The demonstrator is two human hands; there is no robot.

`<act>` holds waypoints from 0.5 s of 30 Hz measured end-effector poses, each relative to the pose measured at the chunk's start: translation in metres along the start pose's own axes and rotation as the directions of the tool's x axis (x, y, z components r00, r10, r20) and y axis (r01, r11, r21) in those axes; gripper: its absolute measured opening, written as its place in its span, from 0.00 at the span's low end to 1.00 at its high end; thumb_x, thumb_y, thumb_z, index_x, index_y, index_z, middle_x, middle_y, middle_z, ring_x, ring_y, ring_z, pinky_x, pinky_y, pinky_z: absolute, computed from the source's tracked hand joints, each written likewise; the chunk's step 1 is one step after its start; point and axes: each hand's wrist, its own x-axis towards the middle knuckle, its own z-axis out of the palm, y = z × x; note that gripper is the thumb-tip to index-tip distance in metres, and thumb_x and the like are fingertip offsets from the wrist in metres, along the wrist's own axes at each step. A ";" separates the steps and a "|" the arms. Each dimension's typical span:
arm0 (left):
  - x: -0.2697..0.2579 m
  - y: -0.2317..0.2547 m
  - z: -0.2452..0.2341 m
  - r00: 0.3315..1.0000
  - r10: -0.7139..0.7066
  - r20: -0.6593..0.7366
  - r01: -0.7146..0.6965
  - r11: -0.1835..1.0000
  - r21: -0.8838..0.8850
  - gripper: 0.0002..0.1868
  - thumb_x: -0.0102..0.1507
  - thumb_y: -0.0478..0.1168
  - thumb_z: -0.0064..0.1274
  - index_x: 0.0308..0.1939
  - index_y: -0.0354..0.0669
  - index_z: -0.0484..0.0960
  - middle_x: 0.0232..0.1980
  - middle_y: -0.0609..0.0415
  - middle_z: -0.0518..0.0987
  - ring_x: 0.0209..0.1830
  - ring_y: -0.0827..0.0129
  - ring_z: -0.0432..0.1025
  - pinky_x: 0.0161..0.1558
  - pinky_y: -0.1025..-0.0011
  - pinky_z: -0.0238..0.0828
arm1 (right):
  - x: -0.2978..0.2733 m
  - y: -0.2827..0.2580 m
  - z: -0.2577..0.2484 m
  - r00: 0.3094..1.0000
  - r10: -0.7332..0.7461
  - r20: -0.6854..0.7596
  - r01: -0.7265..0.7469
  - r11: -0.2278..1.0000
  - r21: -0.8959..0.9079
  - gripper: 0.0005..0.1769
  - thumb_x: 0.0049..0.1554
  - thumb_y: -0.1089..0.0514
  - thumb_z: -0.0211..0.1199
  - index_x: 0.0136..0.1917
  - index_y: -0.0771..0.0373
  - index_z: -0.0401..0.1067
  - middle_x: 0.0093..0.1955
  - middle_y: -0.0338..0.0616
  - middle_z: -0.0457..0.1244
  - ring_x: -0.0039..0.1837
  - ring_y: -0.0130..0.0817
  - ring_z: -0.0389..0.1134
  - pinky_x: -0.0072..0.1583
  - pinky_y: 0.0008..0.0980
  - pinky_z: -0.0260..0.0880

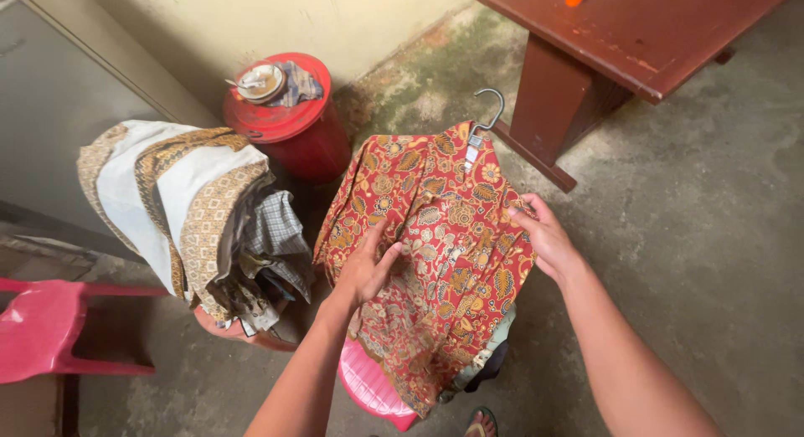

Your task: The person picks up shirts from a red stool, places them on hangers, and hangs them inside a wooden wardrobe. The person handles several shirts one at a time, including a light-colored shirt, a brown shirt, and patterned shirts, placing each into the wardrobe.

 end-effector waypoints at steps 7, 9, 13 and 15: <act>-0.020 0.042 -0.047 0.978 0.013 -0.207 -0.051 0.982 -0.181 0.37 0.68 0.60 0.41 0.79 0.55 0.56 0.70 0.41 0.72 0.67 0.51 0.71 0.67 0.59 0.64 | -0.032 -0.030 0.063 0.978 -0.203 0.058 0.209 0.967 -0.147 0.11 0.63 0.58 0.59 0.59 0.58 0.65 0.53 0.42 0.68 0.55 0.27 0.68 0.55 0.33 0.70; -0.024 0.047 -0.060 0.913 0.198 -0.358 -0.268 0.950 -0.158 0.35 0.69 0.58 0.41 0.76 0.47 0.58 0.76 0.41 0.66 0.71 0.49 0.66 0.67 0.58 0.62 | -0.041 -0.037 0.077 0.972 -0.224 0.073 0.233 0.958 -0.165 0.10 0.63 0.58 0.59 0.58 0.58 0.65 0.52 0.39 0.69 0.54 0.25 0.68 0.53 0.30 0.69; -0.036 0.042 -0.095 0.855 0.249 -0.456 -0.318 0.945 -0.080 0.33 0.70 0.55 0.43 0.75 0.45 0.61 0.74 0.40 0.67 0.74 0.49 0.63 0.69 0.58 0.59 | -0.049 -0.063 0.101 0.923 -0.326 0.203 0.380 0.856 -0.351 0.07 0.65 0.57 0.58 0.56 0.59 0.68 0.47 0.36 0.67 0.49 0.22 0.64 0.49 0.28 0.64; -0.043 0.038 -0.117 0.767 0.350 -0.538 -0.396 0.918 0.034 0.32 0.71 0.54 0.44 0.74 0.42 0.62 0.74 0.38 0.68 0.74 0.48 0.63 0.71 0.57 0.59 | -0.049 -0.086 0.112 0.919 -0.328 0.220 0.395 0.764 -0.509 0.07 0.67 0.57 0.60 0.58 0.59 0.69 0.43 0.38 0.64 0.42 0.25 0.58 0.43 0.31 0.58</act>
